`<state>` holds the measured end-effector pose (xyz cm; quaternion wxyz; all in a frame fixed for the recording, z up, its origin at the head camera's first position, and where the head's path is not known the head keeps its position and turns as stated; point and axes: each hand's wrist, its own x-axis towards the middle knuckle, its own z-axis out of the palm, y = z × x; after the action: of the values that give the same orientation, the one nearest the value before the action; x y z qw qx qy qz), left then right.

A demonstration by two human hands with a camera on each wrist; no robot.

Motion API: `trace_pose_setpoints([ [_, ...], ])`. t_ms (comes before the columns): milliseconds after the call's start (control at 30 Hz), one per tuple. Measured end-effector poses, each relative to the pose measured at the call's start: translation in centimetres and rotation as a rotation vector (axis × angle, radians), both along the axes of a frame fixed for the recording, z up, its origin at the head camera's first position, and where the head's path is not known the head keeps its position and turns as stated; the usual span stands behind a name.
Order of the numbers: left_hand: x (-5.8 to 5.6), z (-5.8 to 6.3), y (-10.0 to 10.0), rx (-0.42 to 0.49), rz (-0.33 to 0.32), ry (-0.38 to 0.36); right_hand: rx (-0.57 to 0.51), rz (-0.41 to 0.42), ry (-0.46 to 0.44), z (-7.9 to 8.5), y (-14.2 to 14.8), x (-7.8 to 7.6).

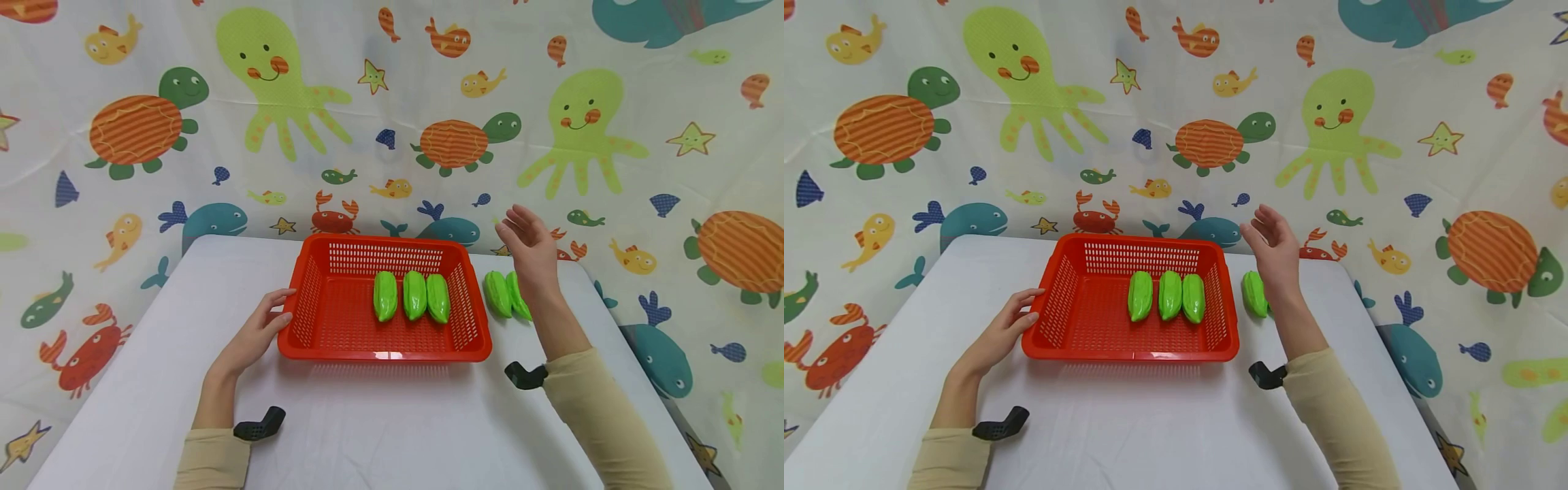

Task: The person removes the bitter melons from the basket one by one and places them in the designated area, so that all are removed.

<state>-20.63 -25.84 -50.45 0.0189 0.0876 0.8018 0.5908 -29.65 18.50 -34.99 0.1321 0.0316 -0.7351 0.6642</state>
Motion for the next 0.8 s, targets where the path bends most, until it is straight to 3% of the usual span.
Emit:
trace_pose_setpoints([
  [800,-0.1,-0.1,-0.1,0.003,-0.008,0.011,0.044,0.104,0.053,0.3,-4.1,0.0],
])
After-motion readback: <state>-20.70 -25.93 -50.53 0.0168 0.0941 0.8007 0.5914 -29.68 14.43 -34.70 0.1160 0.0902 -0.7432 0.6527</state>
